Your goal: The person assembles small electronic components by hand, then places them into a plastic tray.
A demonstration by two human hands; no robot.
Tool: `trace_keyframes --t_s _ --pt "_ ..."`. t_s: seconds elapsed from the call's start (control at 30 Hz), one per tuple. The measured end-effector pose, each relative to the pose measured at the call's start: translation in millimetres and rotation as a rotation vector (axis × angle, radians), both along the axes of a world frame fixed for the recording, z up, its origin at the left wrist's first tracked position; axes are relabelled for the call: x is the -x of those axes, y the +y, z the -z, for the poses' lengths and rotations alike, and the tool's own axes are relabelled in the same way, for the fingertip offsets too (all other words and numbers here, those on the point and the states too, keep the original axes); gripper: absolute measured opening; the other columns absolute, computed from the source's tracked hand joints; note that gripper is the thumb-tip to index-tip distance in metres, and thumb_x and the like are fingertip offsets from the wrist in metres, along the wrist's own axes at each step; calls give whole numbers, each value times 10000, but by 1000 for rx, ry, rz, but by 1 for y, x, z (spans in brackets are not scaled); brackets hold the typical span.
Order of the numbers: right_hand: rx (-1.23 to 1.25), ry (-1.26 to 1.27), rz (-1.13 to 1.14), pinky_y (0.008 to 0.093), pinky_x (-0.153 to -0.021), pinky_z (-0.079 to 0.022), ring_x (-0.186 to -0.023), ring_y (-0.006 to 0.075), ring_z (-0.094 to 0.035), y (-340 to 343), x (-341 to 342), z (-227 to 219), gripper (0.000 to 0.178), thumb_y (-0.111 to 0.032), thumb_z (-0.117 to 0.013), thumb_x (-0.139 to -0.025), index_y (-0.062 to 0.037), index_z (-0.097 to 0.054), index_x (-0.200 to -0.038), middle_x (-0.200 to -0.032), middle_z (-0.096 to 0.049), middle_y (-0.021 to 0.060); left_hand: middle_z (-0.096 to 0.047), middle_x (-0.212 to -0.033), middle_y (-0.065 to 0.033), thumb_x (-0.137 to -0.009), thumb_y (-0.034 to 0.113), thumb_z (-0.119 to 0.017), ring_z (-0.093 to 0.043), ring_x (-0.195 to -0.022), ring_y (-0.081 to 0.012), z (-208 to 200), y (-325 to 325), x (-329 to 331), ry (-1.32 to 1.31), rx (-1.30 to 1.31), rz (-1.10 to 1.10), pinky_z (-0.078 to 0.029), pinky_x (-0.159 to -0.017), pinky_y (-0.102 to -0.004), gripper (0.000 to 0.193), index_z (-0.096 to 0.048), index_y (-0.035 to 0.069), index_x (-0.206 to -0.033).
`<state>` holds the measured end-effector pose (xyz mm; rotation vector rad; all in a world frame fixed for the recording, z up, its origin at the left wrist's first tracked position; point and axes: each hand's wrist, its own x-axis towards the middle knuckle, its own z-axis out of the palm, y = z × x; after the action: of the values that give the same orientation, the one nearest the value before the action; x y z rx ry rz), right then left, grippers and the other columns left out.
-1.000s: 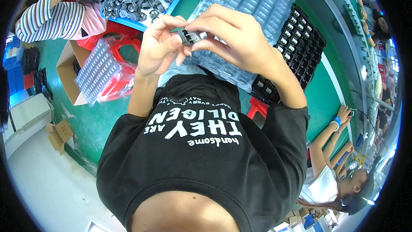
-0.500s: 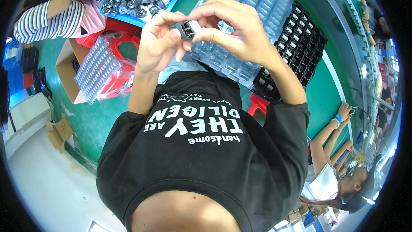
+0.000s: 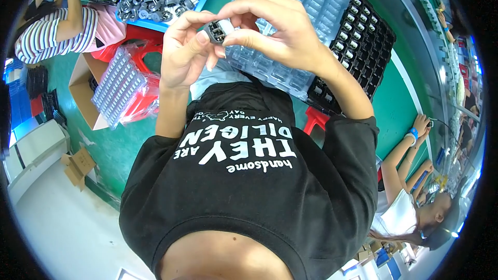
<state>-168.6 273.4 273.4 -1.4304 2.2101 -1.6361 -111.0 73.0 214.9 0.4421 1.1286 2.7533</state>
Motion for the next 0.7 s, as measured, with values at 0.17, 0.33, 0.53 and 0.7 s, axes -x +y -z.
trace_keyframes --t_s 0.17,0.33,0.53,0.7 --pt "31 71 9 247 -586 -481 -689 122 -594 -1 1 2 284 -69 -759 -797 -5 -672 -1059 -816 -607 54 -625 -1035 -211 -940 67 -610 -686 -728 -238 3 -2 -1 22 63 4 -532 -473 -257 313 -520 -87 -1198" --pt "24 81 15 247 -578 -477 -682 121 -591 -1 -1 1 293 -70 -766 -788 -6 -673 -1058 -816 -607 54 -630 -1022 -209 -940 75 -612 -688 -746 -240 2 -1 -1 29 54 6 -531 -473 -258 319 -520 -84 -1200" --pt "3 132 35 249 -580 -482 -682 122 -594 -2 -3 1 293 -83 -771 -785 -6 -676 -1052 -825 -612 57 -632 -1014 -203 -940 73 -612 -688 -749 -236 4 -2 -4 19 50 17 -531 -476 -257 313 -524 -78 -1200" --pt "-24 138 13 254 -589 -492 -701 130 -603 -3 -8 -1 292 -87 -765 -793 0 -671 -1056 -856 -617 61 -625 -1040 -199 -934 60 -616 -685 -747 -235 3 -3 -9 29 91 -23 -535 -482 -258 300 -533 -74 -1190"
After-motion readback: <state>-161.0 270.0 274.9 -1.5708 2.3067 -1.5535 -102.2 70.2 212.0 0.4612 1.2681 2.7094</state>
